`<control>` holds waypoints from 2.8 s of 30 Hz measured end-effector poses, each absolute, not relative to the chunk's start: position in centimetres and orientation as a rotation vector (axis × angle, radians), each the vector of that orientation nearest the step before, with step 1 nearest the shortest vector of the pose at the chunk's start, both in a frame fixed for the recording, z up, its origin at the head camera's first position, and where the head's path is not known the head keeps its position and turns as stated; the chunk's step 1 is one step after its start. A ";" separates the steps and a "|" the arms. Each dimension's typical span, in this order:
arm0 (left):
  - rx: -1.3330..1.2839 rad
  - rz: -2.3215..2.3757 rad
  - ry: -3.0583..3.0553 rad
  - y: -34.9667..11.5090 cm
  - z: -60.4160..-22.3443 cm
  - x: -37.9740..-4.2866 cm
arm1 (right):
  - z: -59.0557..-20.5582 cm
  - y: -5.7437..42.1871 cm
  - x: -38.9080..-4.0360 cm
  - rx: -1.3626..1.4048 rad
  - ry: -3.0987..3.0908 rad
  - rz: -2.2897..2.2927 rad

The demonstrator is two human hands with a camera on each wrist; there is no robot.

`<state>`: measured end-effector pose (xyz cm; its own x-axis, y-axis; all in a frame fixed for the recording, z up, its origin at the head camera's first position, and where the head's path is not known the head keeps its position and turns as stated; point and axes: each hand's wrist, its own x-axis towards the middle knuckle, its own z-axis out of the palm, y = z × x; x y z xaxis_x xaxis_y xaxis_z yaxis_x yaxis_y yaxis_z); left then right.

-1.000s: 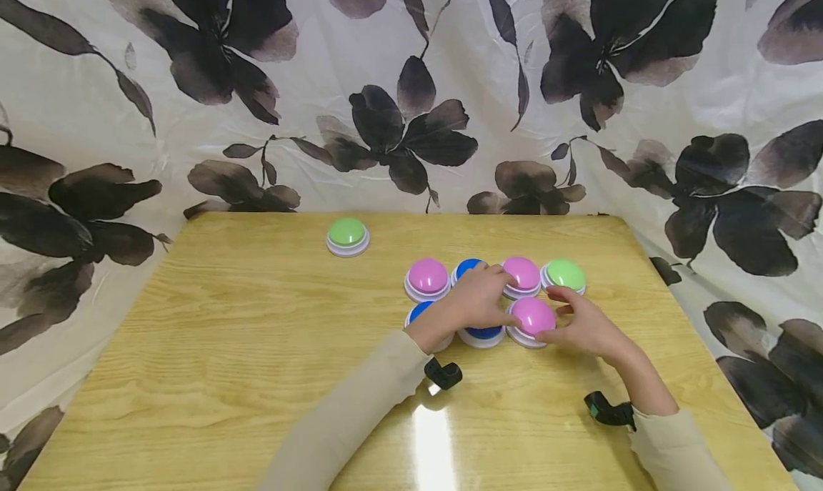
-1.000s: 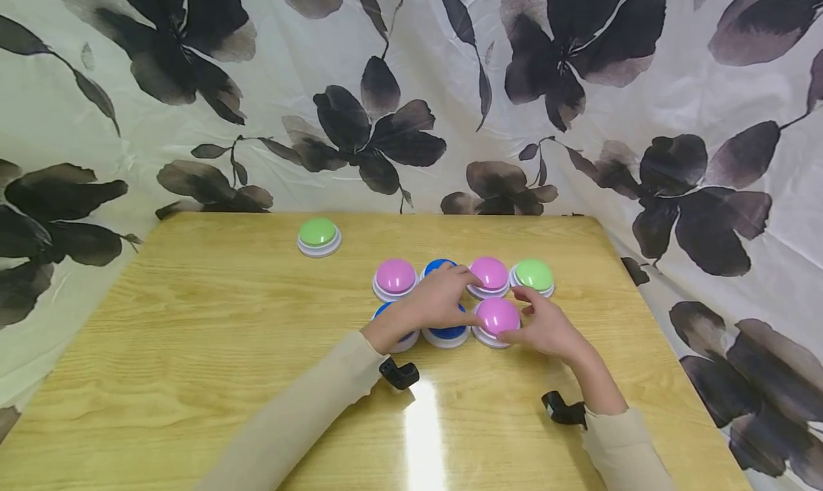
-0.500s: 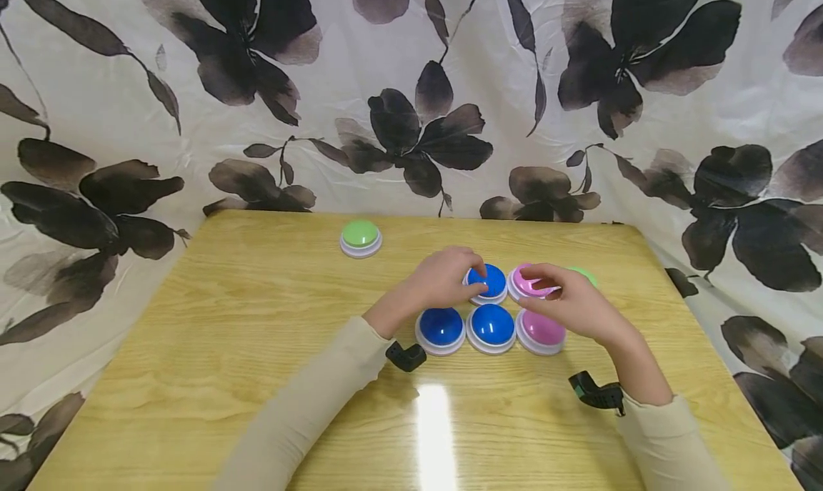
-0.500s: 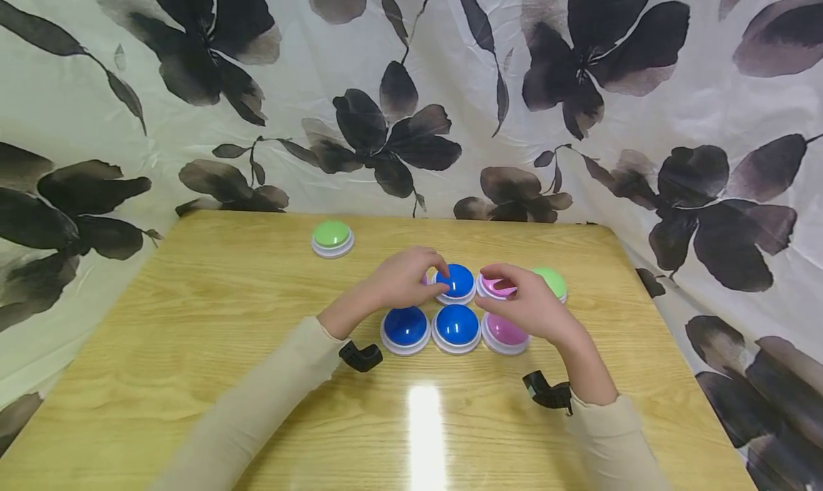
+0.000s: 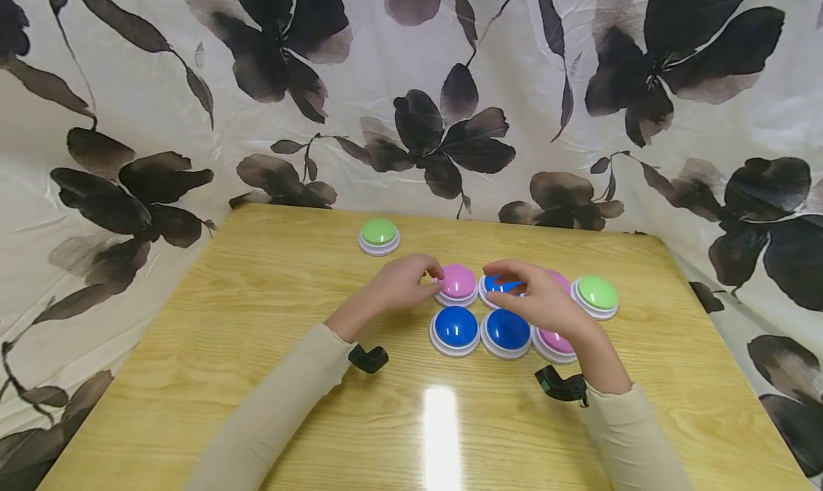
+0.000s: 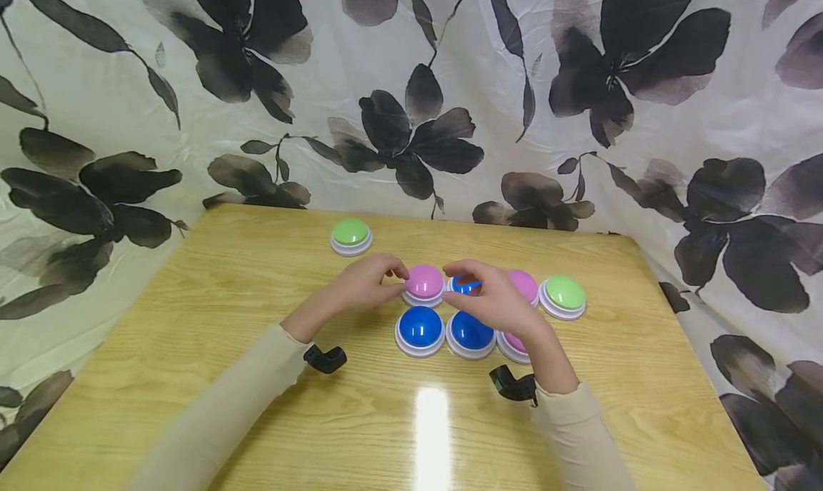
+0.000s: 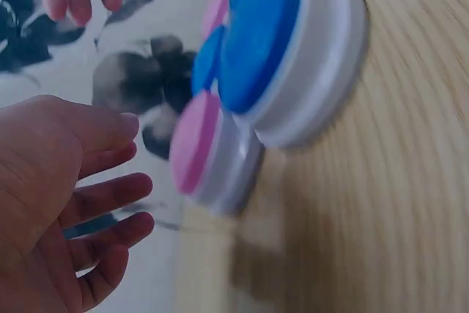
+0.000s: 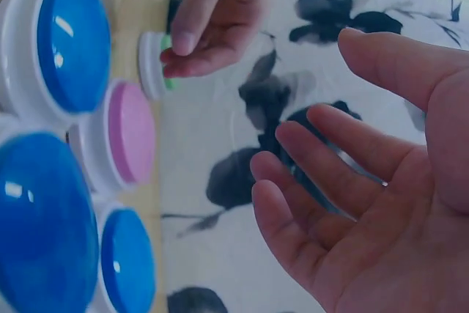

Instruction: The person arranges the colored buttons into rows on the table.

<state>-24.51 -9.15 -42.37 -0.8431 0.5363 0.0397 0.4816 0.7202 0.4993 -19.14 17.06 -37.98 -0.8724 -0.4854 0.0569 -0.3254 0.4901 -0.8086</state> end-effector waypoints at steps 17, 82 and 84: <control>0.612 0.963 2.847 -17.4 -45.6 -25.3 | -40.2 12.8 -21.2 -0.691 2.424 -1.435; 0.288 0.926 3.000 -20.7 -47.3 -33.6 | -42.3 3.4 -29.0 -0.539 2.452 -1.457; 0.291 0.933 2.999 -20.8 -47.4 -33.6 | -42.5 3.3 -29.0 -0.539 2.447 -1.458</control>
